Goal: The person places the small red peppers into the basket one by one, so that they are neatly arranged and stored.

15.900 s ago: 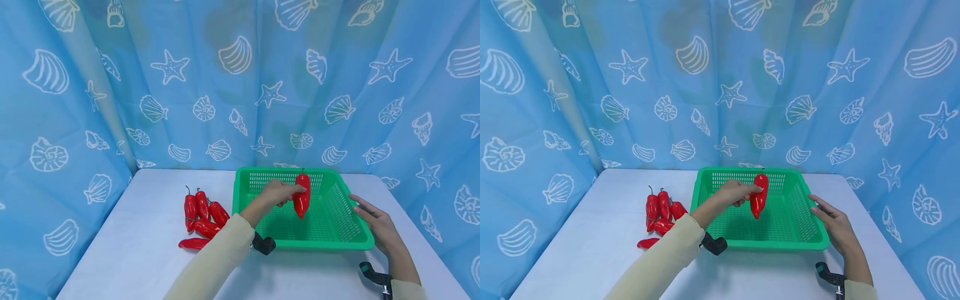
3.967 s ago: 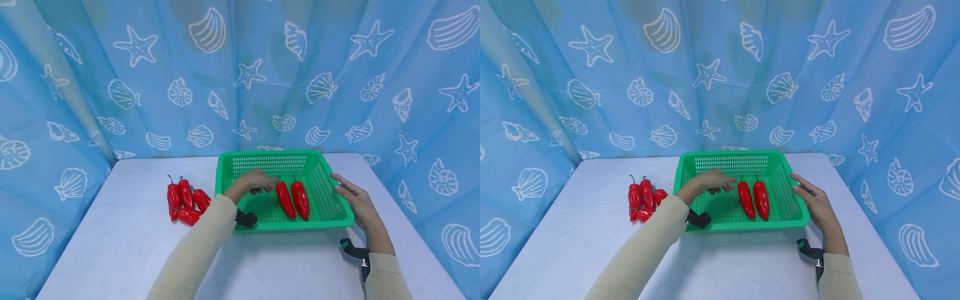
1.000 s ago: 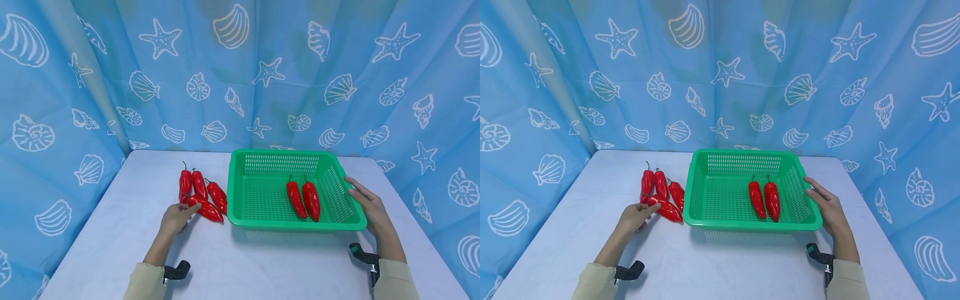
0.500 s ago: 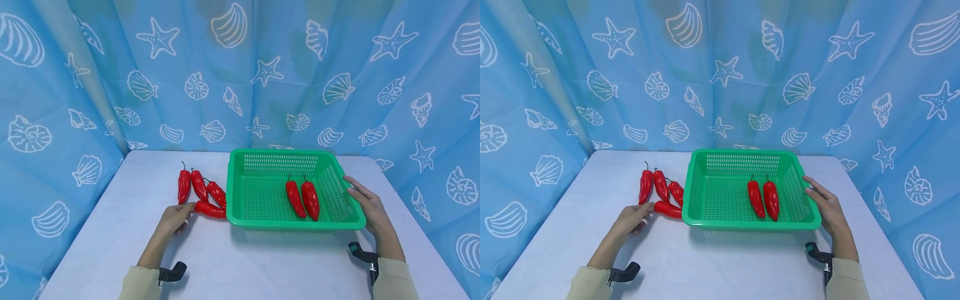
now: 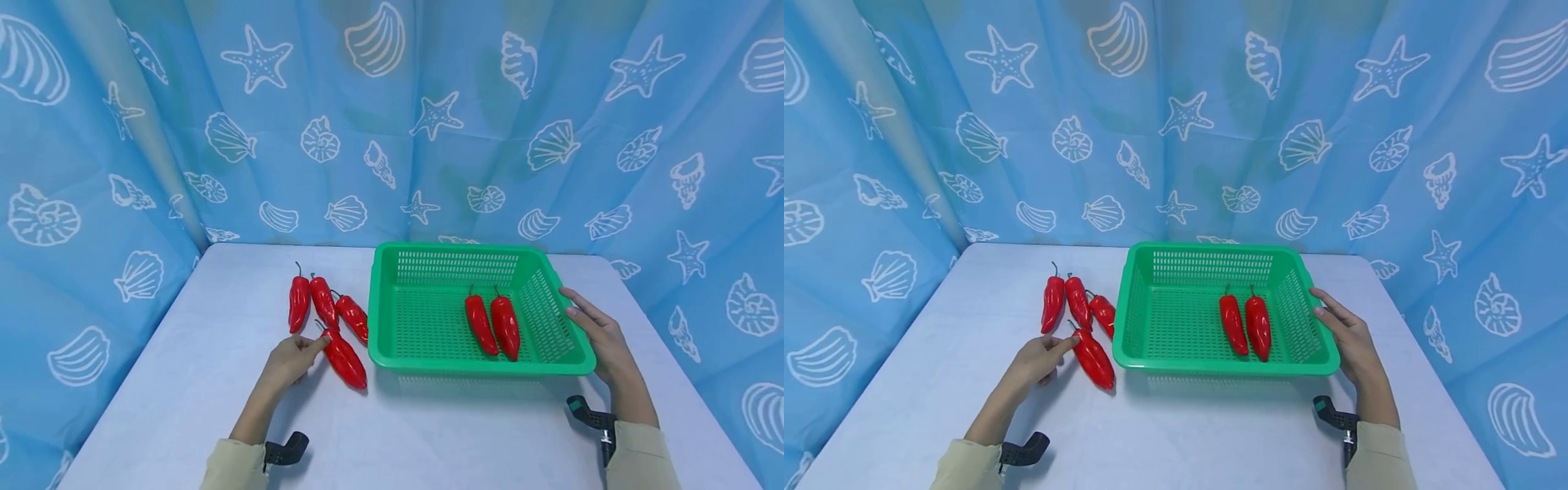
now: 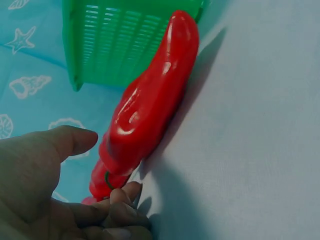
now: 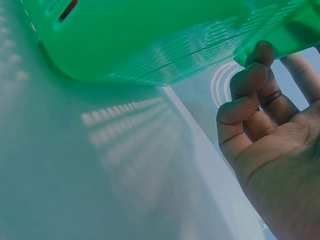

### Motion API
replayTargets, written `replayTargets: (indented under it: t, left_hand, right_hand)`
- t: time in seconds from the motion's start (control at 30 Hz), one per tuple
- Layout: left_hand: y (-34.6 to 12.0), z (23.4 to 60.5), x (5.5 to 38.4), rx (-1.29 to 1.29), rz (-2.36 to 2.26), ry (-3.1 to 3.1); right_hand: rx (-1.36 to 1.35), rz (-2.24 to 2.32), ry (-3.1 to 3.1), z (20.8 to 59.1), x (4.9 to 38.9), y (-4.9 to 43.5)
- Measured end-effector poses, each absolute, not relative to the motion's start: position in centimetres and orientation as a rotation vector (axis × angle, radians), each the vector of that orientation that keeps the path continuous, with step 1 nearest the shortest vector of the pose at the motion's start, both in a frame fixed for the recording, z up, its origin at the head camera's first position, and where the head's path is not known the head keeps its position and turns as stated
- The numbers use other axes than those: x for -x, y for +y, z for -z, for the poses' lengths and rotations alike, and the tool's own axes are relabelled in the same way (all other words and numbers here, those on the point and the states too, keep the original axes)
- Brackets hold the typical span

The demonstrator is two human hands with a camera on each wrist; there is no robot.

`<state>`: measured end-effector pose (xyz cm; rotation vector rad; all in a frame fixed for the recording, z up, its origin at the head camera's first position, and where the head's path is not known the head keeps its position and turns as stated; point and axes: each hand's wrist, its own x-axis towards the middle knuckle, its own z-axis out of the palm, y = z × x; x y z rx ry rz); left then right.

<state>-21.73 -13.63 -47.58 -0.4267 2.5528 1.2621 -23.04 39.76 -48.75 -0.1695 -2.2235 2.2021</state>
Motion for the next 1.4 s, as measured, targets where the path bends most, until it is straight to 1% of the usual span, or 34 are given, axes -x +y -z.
replayTargets:
  t: [0.3, 0.5, 0.8, 1.1, 1.4]
  left_hand:
    - [-12.3, 47.7, 21.9, 0.352, -1.125, 2.676]
    - [-11.7, 47.5, 21.8, 0.345, -1.158, 2.665]
    - [-12.0, 47.6, 22.0, 0.39, -1.246, 2.592]
    - [-11.3, 48.1, 22.0, 0.354, -1.05, 2.741]
    - [-13.2, 47.7, 21.9, 0.396, -1.361, 2.539]
  right_hand:
    - [0.163, -2.239, -2.201, 48.6, 23.2, 39.7]
    - [0.184, -2.232, -2.207, 48.9, 23.0, 39.6]
    - [0.138, -2.273, -2.161, 48.7, 22.9, 39.5]
    - [0.151, -2.253, -2.186, 48.9, 22.8, 39.4]
    - [0.172, -2.231, -2.209, 48.6, 23.0, 39.8]
